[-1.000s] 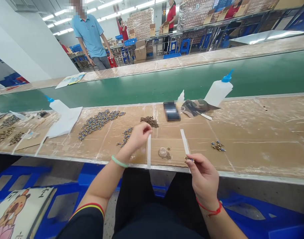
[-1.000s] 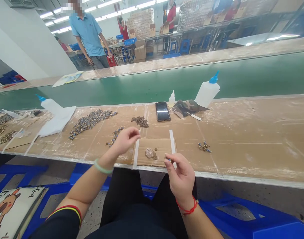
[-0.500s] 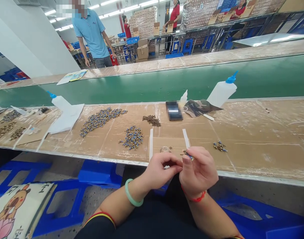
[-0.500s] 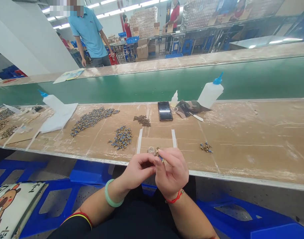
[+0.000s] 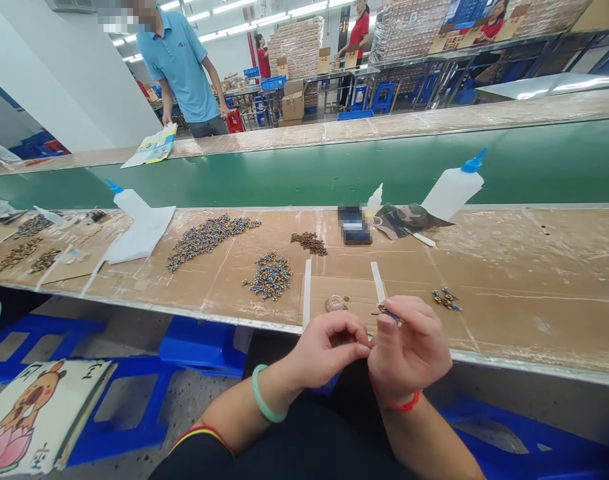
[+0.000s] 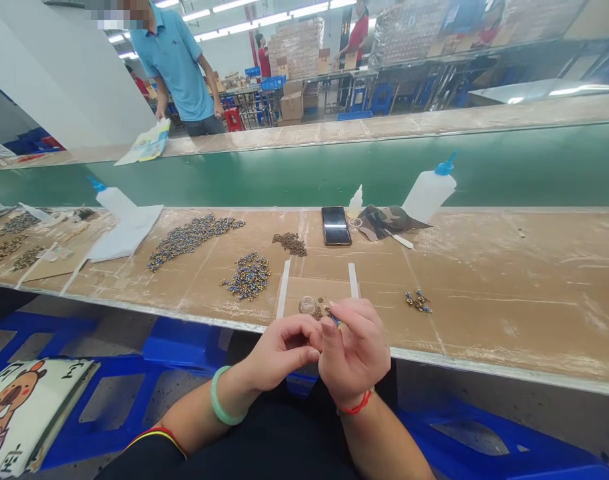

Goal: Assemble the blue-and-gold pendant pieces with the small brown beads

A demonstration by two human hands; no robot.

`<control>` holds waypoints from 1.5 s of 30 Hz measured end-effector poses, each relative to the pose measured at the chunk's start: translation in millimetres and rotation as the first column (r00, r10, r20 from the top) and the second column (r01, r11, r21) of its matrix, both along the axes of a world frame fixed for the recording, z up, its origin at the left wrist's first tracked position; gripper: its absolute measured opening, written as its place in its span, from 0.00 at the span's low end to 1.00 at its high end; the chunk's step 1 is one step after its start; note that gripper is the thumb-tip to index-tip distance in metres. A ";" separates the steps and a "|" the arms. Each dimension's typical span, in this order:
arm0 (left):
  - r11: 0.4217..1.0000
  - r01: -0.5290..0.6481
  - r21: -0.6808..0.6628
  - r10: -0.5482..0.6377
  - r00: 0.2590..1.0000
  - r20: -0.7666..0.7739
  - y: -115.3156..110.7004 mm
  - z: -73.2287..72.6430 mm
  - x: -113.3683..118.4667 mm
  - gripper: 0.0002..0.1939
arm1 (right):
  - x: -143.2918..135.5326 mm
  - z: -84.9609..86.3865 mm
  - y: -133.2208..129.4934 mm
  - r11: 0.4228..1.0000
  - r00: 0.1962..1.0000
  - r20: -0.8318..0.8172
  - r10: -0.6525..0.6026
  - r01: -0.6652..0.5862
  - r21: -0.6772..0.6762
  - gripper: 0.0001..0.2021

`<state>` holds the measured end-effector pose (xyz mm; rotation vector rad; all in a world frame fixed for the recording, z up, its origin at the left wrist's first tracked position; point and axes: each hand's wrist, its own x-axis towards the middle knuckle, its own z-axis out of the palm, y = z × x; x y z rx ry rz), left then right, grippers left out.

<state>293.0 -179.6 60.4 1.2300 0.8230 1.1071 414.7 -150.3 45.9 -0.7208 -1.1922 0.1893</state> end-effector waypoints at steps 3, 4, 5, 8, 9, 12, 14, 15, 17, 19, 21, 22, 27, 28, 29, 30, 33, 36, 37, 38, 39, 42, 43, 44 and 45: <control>0.998 0.019 -0.056 -0.014 0.997 0.081 -3.2 -2.4 4.5 0.27 | -3.7 2.1 -1.6 0.999 0.994 -0.108 -0.016 0.012 -0.042 0.03; 0.998 0.014 -0.059 -0.009 0.996 0.090 -4.0 -3.4 6.1 0.27 | -4.4 2.6 -2.1 0.998 0.989 -0.143 -0.033 0.025 -0.059 0.04; 0.998 0.007 -0.054 -0.002 0.996 0.092 -4.7 -4.6 7.8 0.27 | -4.8 3.2 -2.5 0.996 0.983 -0.175 -0.047 0.034 -0.077 0.05; 1.000 -0.022 -0.021 0.024 0.995 0.095 -6.2 -7.8 12.5 0.28 | -5.2 4.8 -3.0 0.994 0.969 -0.242 -0.051 0.025 -0.109 0.06; 0.999 -0.037 -0.006 0.037 0.994 0.099 -6.4 -8.8 13.8 0.28 | -5.2 5.2 -3.0 0.993 0.966 -0.257 -0.037 0.007 -0.115 0.06; 0.997 -0.067 0.032 0.063 0.991 0.116 -6.0 -11.3 16.5 0.27 | -5.6 4.9 -3.7 0.987 0.953 -0.304 0.018 -0.065 -0.146 0.04; 0.997 -0.065 0.037 0.060 0.991 0.120 -4.8 -12.8 17.2 0.27 | -6.3 3.4 -4.8 0.977 0.940 -0.340 0.025 -0.096 -0.192 0.05; 0.998 -0.060 0.032 0.056 0.992 0.114 -4.1 -13.7 17.4 0.27 | -6.7 2.5 -5.5 0.970 0.933 -0.358 0.019 -0.103 -0.219 0.05; 0.998 -0.060 0.034 0.057 0.993 0.101 -3.1 -15.7 18.0 0.27 | -7.4 0.8 -6.7 0.958 0.921 -0.390 0.000 -0.112 -0.265 0.07; 0.992 -0.100 0.076 0.093 0.992 0.091 -3.1 -18.0 19.3 0.26 | -7.6 0.0 -7.2 0.944 0.905 -0.425 -0.002 -0.138 -0.300 0.09; 0.975 -0.170 0.143 0.163 0.985 0.061 -4.5 -20.6 21.7 0.23 | -7.6 0.4 -6.4 0.929 0.887 -0.461 0.018 -0.185 -0.320 0.10; 0.961 -0.211 0.179 0.207 0.978 0.038 -5.6 -22.0 23.3 0.22 | -7.6 1.0 -5.6 0.922 0.876 -0.481 0.030 -0.210 -0.326 0.10; 0.871 -0.355 0.340 0.378 0.926 -0.002 -12.2 -30.1 33.8 0.17 | -7.0 4.2 -1.2 0.900 0.820 -0.568 0.066 -0.295 -0.322 0.11; 0.857 -0.367 0.362 0.392 0.920 0.005 -13.4 -31.5 35.5 0.17 | -6.8 4.6 -0.8 0.898 0.811 -0.580 0.074 -0.307 -0.314 0.10; 0.845 -0.375 0.382 0.401 0.916 0.010 -14.4 -32.7 36.6 0.16 | -6.5 4.9 -0.6 0.896 0.801 -0.592 0.086 -0.322 -0.307 0.10; 0.838 -0.375 0.396 0.404 0.915 0.010 -15.2 -33.5 37.0 0.15 | -6.2 5.3 -0.5 0.892 0.791 -0.604 0.098 -0.338 -0.299 0.10; 0.845 -0.330 0.420 0.376 0.926 -0.030 -14.7 -33.2 32.9 0.16 | -5.1 6.0 -0.4 0.877 0.756 -0.642 0.123 -0.386 -0.287 0.11; 0.883 -0.182 0.433 0.257 0.959 -0.121 -6.5 -28.9 21.7 0.17 | -4.1 5.5 0.2 0.852 0.720 -0.684 0.116 -0.425 -0.304 0.12; 0.889 -0.118 0.442 0.204 0.967 -0.152 -1.8 -26.8 17.3 0.16 | -3.9 5.0 0.5 0.839 0.707 -0.698 0.108 -0.442 -0.317 0.14; 0.888 -0.055 0.456 0.152 0.972 -0.179 3.8 -24.5 13.0 0.15 | -3.7 4.6 0.8 0.824 0.695 -0.712 0.099 -0.459 -0.333 0.15; 0.878 0.004 0.478 0.104 0.974 -0.200 9.8 -22.1 9.1 0.14 | -3.7 4.1 0.9 0.807 0.683 -0.725 0.089 -0.477 -0.350 0.17; 0.818 0.159 0.552 -0.004 0.963 -0.271 26.8 -16.1 0.8 0.11 | -4.0 4.4 0.0 0.751 0.652 -0.755 0.069 -0.532 -0.391 0.20; 0.801 0.195 0.566 -0.020 0.954 -0.300 30.9 -15.0 -0.6 0.11 | -4.3 5.2 -0.9 0.732 0.643 -0.763 0.070 -0.552 -0.399 0.21; 0.789 0.224 0.573 -0.030 0.944 -0.328 33.9 -14.4 -1.5 0.11 | -4.5 6.4 -2.0 0.713 0.631 -0.772 0.074 -0.574 -0.402 0.22; 0.780 0.241 0.577 -0.033 0.937 -0.347 35.7 -14.4 -2.0 0.11 | -4.7 7.8 -3.2 0.695 0.619 -0.781 0.082 -0.598 -0.400 0.22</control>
